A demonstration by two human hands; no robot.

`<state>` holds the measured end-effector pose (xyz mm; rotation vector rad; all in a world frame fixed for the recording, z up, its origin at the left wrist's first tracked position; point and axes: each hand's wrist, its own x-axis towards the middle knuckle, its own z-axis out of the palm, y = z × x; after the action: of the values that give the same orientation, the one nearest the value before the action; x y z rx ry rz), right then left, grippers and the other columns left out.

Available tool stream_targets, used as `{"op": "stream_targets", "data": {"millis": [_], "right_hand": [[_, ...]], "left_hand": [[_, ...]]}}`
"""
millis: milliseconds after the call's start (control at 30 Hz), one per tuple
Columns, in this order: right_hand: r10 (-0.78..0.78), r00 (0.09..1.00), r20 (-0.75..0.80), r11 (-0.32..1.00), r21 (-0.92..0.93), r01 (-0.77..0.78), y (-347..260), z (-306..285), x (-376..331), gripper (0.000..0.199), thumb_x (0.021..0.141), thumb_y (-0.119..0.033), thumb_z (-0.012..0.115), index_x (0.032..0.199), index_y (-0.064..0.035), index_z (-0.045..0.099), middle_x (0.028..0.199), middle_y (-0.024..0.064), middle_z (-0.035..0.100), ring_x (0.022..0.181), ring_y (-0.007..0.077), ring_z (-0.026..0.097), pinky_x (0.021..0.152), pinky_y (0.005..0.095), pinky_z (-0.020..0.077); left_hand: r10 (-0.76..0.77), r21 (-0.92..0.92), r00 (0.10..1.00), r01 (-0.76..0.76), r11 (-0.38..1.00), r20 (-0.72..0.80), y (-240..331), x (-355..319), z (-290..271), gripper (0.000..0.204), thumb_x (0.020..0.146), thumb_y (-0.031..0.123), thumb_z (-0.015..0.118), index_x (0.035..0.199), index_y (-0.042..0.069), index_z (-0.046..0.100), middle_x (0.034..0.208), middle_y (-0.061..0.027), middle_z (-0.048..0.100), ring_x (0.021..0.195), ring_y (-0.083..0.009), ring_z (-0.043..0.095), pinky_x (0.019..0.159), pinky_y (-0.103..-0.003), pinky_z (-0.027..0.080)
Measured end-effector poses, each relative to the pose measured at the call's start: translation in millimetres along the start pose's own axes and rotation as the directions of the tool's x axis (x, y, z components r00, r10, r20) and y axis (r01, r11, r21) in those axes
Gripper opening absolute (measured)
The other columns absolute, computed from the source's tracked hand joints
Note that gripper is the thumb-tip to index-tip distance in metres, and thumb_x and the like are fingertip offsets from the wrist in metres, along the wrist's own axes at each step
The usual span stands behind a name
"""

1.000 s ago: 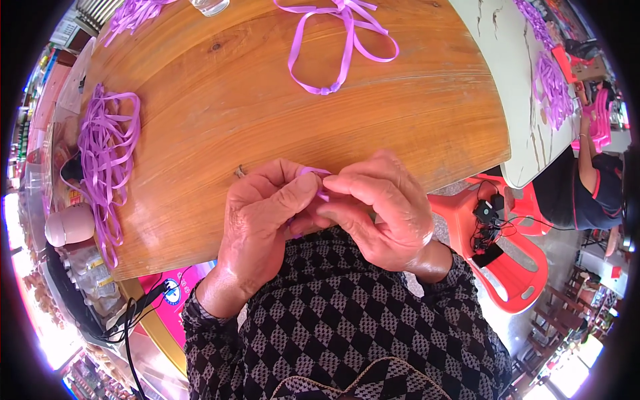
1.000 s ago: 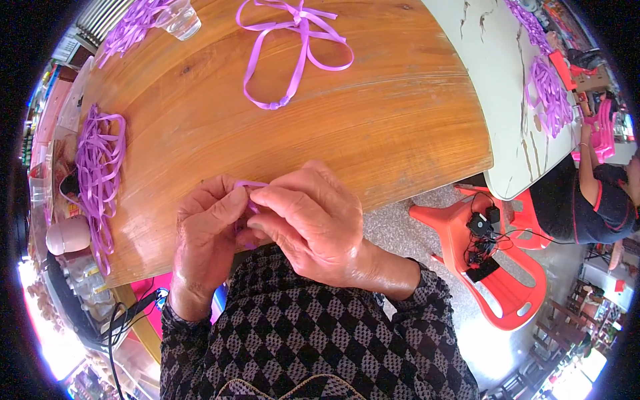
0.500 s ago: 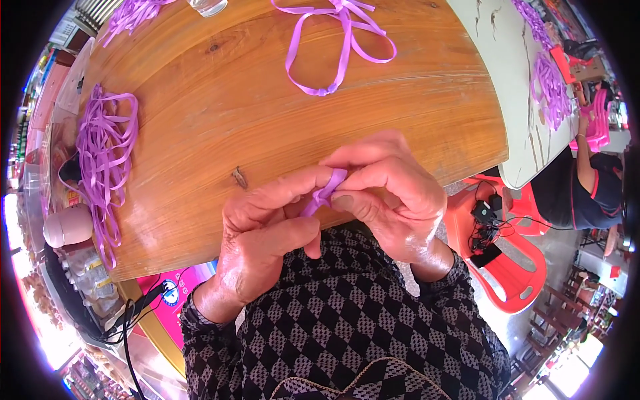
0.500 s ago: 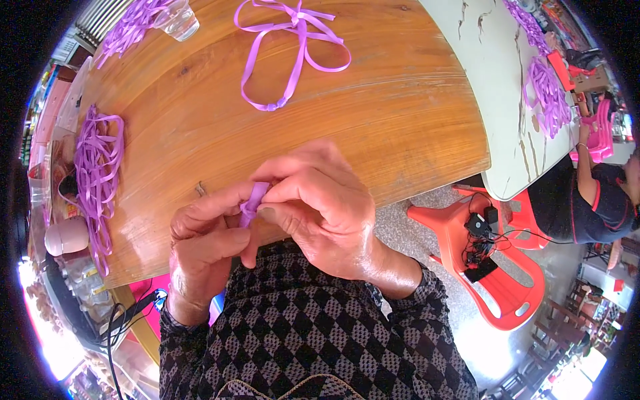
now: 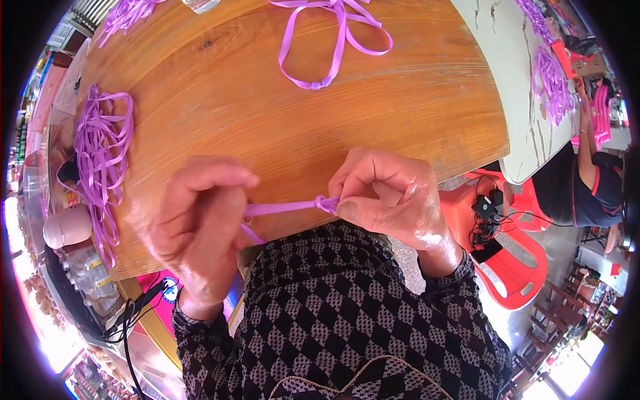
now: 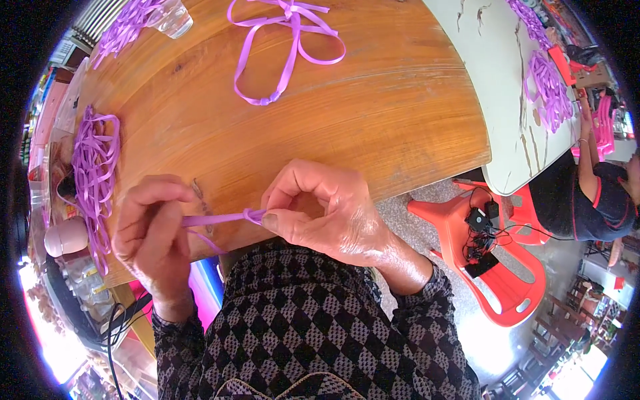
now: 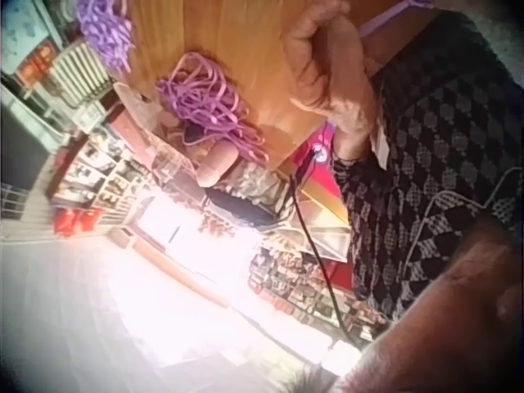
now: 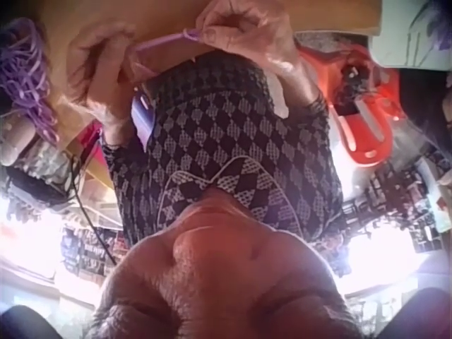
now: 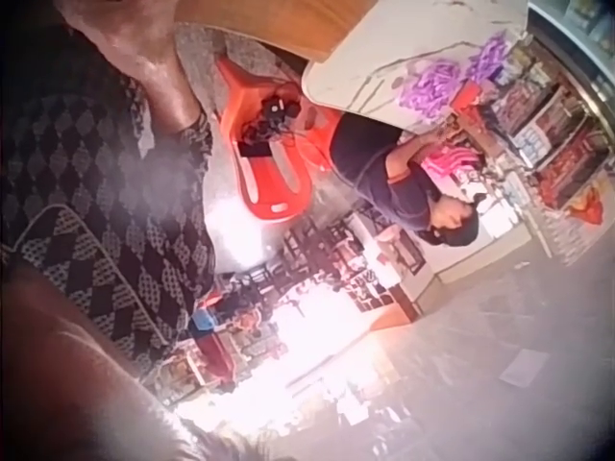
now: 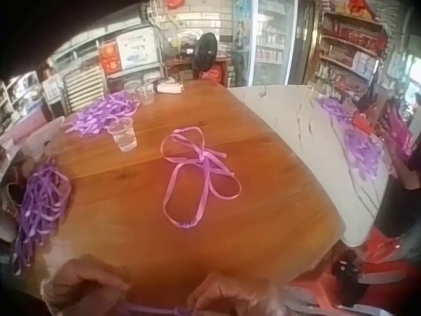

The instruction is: The person ties a series of knots in a purple ribbon by hand, pulling the ribbon taut to secure each knot before setting it aside on the table.

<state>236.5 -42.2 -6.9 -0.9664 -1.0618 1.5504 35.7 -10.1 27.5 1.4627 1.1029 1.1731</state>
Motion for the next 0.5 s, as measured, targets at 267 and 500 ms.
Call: {"op": "stream_targets", "data": {"millis": [267, 500], "right_hand": [[-0.089, 0.994, 0.062, 0.97, -0.221, 0.101, -7.1, -4.1, 5.5, 0.01, 0.074, 0.002, 0.065, 0.076, 0.0005, 0.055, 0.079, 0.0088, 0.058, 0.073, 0.014, 0.051, 0.064, 0.0253, 0.0411], [-0.333, 0.916, 0.224, 0.74, -0.539, 0.402, -20.4, -8.8, 13.7, 0.012, 0.072, -0.003, 0.067, 0.076, -0.0025, 0.056, 0.077, 0.0055, 0.059, 0.066, 0.0188, 0.05, 0.059, 0.0289, 0.0397]], "left_hand": [[-0.225, 0.139, 0.872, 0.182, 0.973, 0.434, -6.9, -3.7, 7.0, 0.021, 0.073, 0.001, 0.063, 0.093, -0.002, 0.058, 0.084, -0.0079, 0.061, 0.069, -0.0117, 0.057, 0.062, -0.022, 0.044], [-0.508, -0.147, 0.688, 0.657, 0.739, 0.519, 9.9, 12.3, 17.0, 0.016, 0.08, 0.003, 0.061, 0.093, -0.005, 0.057, 0.083, -0.0061, 0.061, 0.07, -0.0066, 0.055, 0.062, -0.019, 0.044]]}}
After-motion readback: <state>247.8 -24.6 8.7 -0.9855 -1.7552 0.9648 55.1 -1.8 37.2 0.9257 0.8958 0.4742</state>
